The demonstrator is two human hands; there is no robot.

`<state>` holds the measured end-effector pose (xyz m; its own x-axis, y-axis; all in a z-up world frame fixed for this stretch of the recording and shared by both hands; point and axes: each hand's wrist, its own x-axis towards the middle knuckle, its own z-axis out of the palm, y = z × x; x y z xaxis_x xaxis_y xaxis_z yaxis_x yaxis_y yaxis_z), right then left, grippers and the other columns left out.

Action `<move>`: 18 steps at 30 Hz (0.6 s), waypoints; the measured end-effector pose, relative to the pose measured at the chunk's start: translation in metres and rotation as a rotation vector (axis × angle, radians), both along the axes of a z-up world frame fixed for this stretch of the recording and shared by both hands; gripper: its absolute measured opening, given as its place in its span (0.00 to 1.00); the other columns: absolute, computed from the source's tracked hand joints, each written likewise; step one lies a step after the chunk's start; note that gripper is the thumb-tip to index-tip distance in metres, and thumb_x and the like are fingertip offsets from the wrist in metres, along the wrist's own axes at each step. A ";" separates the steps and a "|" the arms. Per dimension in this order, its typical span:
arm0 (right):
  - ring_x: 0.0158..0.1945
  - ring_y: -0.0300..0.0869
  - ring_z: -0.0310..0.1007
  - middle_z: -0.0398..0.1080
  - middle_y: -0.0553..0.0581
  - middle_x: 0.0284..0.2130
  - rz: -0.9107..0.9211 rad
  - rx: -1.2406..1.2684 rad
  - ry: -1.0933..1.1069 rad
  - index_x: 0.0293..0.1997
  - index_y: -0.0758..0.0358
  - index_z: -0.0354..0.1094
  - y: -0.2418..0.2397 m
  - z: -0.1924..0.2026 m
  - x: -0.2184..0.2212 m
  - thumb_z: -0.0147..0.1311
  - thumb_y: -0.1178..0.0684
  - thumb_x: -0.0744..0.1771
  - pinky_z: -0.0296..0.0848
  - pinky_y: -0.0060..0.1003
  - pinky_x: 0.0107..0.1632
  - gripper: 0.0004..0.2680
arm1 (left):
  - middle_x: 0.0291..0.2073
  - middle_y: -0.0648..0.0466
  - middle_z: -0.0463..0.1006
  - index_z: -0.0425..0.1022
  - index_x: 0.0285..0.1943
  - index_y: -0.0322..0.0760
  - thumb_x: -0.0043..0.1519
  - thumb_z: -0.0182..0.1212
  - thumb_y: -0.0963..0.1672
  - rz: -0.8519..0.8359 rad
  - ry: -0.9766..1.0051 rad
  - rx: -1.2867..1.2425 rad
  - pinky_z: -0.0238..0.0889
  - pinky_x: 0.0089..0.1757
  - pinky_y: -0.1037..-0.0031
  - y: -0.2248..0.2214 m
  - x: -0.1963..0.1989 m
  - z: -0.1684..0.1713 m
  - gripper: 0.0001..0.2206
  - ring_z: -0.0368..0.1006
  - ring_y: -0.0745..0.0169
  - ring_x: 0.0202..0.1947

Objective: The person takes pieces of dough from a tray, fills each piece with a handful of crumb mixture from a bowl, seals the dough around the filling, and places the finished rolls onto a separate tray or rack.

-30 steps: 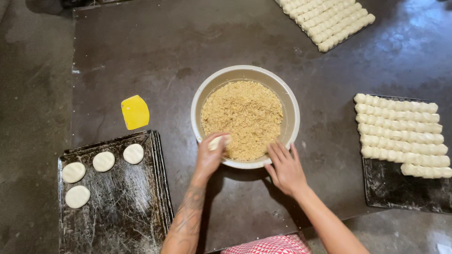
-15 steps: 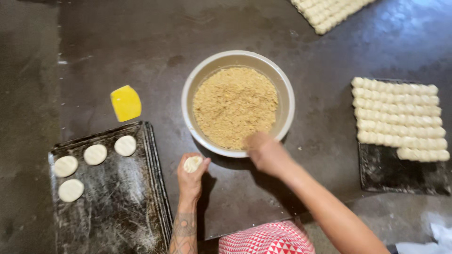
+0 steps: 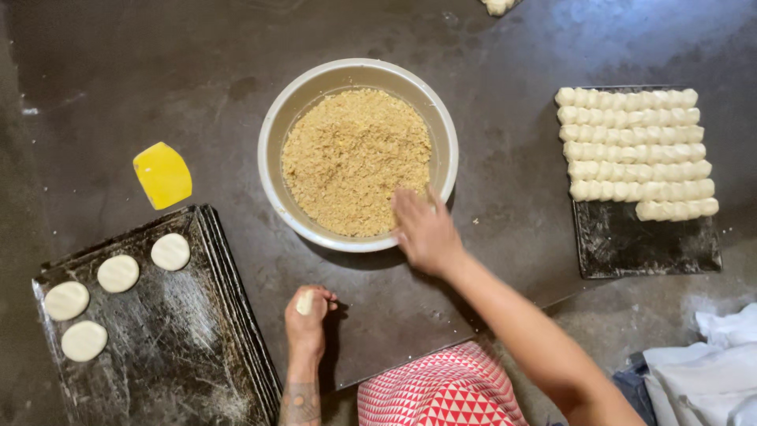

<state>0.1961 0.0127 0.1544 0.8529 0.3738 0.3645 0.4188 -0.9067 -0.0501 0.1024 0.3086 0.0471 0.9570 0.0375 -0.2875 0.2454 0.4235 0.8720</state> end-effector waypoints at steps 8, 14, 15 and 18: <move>0.74 0.54 0.57 0.60 0.63 0.69 -0.273 0.454 0.178 0.69 0.67 0.61 -0.084 -0.078 -0.083 0.47 0.59 0.67 0.61 0.49 0.76 0.19 | 0.37 0.52 0.83 0.79 0.42 0.31 0.63 0.57 0.47 0.032 0.271 0.251 0.72 0.37 0.73 -0.002 -0.023 0.027 0.13 0.79 0.65 0.36; 0.57 0.66 0.65 0.64 0.73 0.56 -0.398 0.194 0.295 0.64 0.74 0.61 -0.080 -0.145 -0.079 0.47 0.65 0.65 0.71 0.50 0.57 0.19 | 0.28 0.51 0.78 0.75 0.34 0.29 0.69 0.57 0.49 -0.038 0.185 0.264 0.72 0.37 0.73 -0.006 -0.032 0.006 0.18 0.76 0.64 0.31; 0.56 0.65 0.65 0.65 0.72 0.53 -0.306 0.096 0.325 0.62 0.76 0.62 -0.069 -0.150 -0.095 0.48 0.63 0.62 0.72 0.49 0.54 0.20 | 0.28 0.51 0.78 0.75 0.34 0.29 0.69 0.57 0.49 -0.041 0.186 0.265 0.72 0.37 0.73 -0.006 -0.034 0.002 0.18 0.76 0.64 0.31; 0.54 0.59 0.67 0.67 0.67 0.50 -0.123 0.053 0.430 0.58 0.74 0.66 -0.062 -0.147 -0.135 0.51 0.61 0.61 0.74 0.45 0.52 0.18 | 0.27 0.53 0.77 0.74 0.33 0.31 0.67 0.59 0.49 -0.024 0.224 0.270 0.70 0.36 0.73 -0.006 -0.037 -0.005 0.16 0.75 0.65 0.29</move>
